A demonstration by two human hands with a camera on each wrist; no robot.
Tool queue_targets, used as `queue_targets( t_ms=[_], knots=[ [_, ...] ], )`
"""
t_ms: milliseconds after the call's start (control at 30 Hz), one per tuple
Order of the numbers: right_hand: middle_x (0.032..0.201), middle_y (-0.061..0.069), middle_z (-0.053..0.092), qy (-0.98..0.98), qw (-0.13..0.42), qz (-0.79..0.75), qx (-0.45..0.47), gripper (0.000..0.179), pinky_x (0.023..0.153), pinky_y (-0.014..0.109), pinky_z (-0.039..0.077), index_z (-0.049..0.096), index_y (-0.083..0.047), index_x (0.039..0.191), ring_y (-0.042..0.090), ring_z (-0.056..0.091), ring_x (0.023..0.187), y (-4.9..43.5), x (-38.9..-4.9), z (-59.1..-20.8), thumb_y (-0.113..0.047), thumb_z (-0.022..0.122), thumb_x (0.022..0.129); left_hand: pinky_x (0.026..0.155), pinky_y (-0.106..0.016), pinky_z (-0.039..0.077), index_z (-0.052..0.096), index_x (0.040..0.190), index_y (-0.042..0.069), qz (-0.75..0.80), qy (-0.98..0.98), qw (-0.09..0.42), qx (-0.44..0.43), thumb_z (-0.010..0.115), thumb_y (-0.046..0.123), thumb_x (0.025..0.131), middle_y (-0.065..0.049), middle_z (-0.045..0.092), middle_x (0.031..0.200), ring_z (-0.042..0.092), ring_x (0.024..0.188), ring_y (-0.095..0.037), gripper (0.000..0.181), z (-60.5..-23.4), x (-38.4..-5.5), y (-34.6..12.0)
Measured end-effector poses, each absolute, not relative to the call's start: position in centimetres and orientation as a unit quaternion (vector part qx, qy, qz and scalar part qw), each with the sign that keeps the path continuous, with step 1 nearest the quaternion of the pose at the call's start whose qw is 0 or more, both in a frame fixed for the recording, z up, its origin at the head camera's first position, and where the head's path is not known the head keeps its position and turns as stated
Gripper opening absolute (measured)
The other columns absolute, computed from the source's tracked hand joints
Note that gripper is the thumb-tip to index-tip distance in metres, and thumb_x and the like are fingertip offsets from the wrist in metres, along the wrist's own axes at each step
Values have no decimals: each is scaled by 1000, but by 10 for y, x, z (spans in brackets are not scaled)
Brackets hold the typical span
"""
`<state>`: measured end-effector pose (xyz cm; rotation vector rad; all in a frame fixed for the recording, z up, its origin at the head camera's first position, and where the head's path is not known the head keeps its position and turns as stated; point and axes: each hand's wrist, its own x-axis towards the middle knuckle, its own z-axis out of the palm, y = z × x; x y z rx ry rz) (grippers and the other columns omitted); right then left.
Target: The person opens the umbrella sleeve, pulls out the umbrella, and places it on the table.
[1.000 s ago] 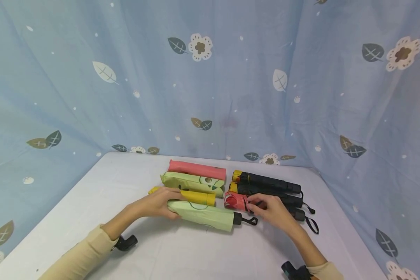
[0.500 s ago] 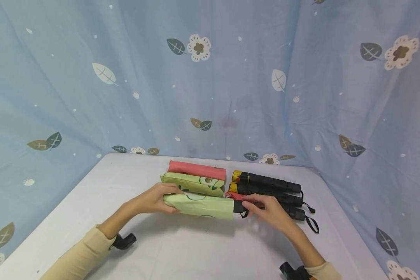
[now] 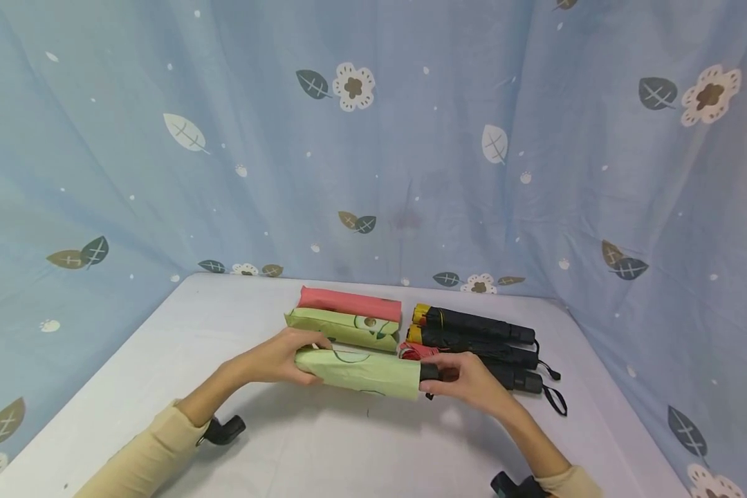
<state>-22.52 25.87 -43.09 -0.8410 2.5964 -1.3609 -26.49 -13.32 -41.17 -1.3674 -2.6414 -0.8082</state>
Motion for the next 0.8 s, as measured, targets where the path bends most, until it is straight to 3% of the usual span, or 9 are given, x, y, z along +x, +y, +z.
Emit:
queue_targets(
  t_ms=[167,267,467,633,800],
  knots=[
    [98,7,72,856,50,-440,-268,39,57,24,50,66,-8,125,18,62,63,255,-225,-432,-25,72,90,56,-18,36,55,117,31,-206,-884,2,-419,75,30,73,15,65,93,46,66,0,48,-406,-258,-126],
    [94,5,73,857,51,-439,-265,39,58,24,52,67,-8,124,25,65,64,253,-226,-433,-26,72,90,53,-18,32,55,122,35,-187,-893,-6,-409,76,38,75,16,65,94,42,63,1,52,-405,-255,-124],
    [92,5,74,853,63,-446,-265,41,60,28,55,67,-5,123,17,69,68,249,-226,-433,-27,73,89,60,-19,34,59,131,36,-188,-888,-4,-420,73,63,77,19,68,97,41,68,1,62,-407,-257,-124],
    [102,14,75,837,80,-471,-266,45,69,41,59,64,0,126,16,74,76,247,-226,-432,-24,72,89,64,-18,37,62,131,30,-192,-884,-7,-426,73,61,78,17,69,109,46,73,1,62,-408,-259,-124],
    [102,15,75,833,93,-481,-258,46,70,41,59,63,2,127,14,74,77,248,-225,-434,-22,72,89,72,-20,44,63,130,28,-203,-883,-22,-422,75,58,78,15,68,119,56,86,1,61,-410,-260,-125]
  ],
)
